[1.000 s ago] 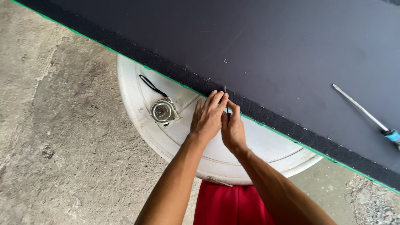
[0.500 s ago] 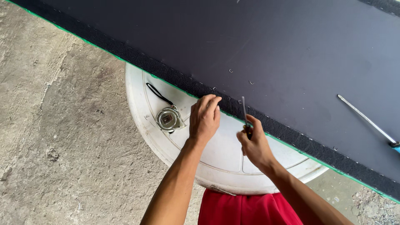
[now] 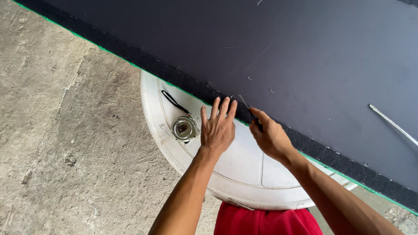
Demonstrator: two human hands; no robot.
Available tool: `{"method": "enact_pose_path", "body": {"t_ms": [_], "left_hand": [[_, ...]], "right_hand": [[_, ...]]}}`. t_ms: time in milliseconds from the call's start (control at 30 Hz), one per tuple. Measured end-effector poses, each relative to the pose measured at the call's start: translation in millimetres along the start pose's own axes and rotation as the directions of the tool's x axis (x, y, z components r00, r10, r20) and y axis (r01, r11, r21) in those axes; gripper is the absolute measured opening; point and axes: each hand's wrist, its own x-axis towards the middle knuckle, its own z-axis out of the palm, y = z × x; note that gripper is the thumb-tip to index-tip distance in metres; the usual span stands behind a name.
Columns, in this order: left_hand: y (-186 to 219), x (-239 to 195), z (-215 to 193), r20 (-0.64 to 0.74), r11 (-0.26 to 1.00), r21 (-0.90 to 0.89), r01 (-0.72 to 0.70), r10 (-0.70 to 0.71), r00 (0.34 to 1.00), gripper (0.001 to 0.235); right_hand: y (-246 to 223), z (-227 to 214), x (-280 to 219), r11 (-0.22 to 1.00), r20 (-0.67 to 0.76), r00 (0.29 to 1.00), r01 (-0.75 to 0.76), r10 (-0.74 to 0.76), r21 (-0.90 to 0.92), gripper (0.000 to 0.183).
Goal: The person uses a metal staple remover to press metal staples into the black felt edge of a large dark board. The person works along the board's edge, inserting staples one at a time.
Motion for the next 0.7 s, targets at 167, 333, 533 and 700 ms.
{"method": "enact_pose_path", "body": {"t_ms": [167,333,533,700], "left_hand": [[-18.4,20.0,-1.3,-0.005,0.950,0.062,-0.306,0.307,0.952,0.072],[-33.2,33.4,4.8,-0.038,0.975,-0.035,-0.219,0.218,0.975,0.051],[-56.6,27.4,1.9,-0.206,0.988,-0.022,-0.153,0.146,0.968,0.022],[-31.4,0.4,1.1,0.478,0.945,-0.177,-0.275,0.327,0.815,0.028]], "right_hand": [[18.3,-4.3,-1.2,0.961,-0.064,0.992,-0.089,0.110,0.263,0.051],[27.9,-12.6,-10.3,0.915,0.007,0.972,-0.224,0.236,0.334,0.053],[24.6,-14.0,-9.1,0.938,-0.005,0.979,-0.195,0.205,0.286,0.053],[11.3,-12.7,0.8,0.926,0.009,0.985,-0.167,0.174,0.338,0.053]]}}
